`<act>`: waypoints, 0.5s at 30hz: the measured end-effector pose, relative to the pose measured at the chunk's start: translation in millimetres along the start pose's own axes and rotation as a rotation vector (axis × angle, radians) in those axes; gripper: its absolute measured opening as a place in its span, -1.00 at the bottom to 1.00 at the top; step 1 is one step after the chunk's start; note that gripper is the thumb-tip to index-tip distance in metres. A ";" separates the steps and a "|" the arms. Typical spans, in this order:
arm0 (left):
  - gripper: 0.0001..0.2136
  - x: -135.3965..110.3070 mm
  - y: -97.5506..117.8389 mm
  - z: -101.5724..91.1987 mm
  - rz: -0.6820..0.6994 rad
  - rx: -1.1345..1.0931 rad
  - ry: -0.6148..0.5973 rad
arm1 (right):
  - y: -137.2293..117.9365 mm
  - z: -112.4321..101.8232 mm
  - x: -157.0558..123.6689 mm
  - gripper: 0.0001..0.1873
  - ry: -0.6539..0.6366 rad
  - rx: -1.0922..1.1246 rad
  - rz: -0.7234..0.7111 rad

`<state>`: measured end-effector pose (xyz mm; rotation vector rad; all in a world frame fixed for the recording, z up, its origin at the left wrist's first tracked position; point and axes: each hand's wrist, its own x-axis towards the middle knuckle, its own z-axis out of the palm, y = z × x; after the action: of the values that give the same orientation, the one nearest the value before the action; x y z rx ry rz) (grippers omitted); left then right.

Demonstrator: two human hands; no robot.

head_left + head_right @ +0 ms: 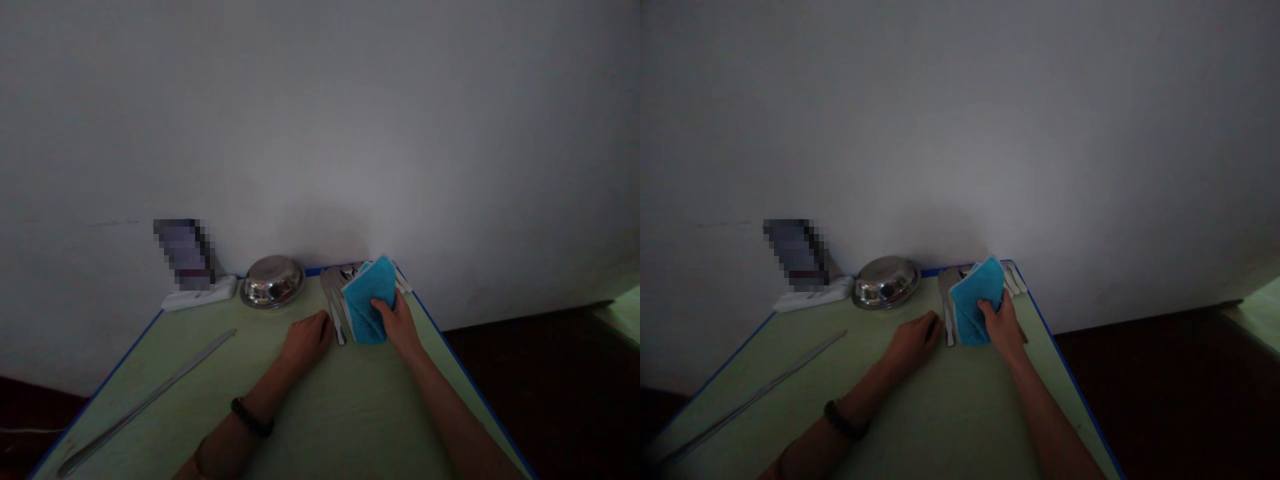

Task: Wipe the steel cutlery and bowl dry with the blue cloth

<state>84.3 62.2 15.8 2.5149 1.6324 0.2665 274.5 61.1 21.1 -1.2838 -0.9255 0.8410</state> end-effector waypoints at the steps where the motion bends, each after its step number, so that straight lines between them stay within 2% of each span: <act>1: -0.77 -9.8 -5.8 -3.3 0.026 -0.005 0.012 | 1.3 2.7 -2.8 -0.61 -0.026 0.033 0.021; 3: -0.79 -30.1 -20.1 -9.8 0.067 -0.004 0.041 | 3.3 8.6 -9.8 -0.60 -0.084 0.146 0.100; 6: -0.81 -61.1 -49.5 -20.7 0.091 0.023 0.099 | 3.5 20.0 -24.1 -0.66 -0.192 0.409 0.341; 9: -0.80 -89.1 -86.6 -34.1 0.050 0.075 0.155 | 1.1 36.1 -40.4 -0.76 -0.332 0.624 0.553; 12: -0.79 -109.3 -124.3 -47.9 -0.049 0.123 0.186 | -2.0 56.6 -54.2 -0.73 -0.498 0.740 0.630; 15: -0.73 -119.8 -154.7 -56.8 -0.198 0.159 0.194 | -1.4 79.2 -64.0 -0.70 -0.554 0.773 0.658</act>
<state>-113.6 16.3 30.3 2.4785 2.0372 0.3831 176.2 34.8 20.3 -0.6500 -0.4658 1.9157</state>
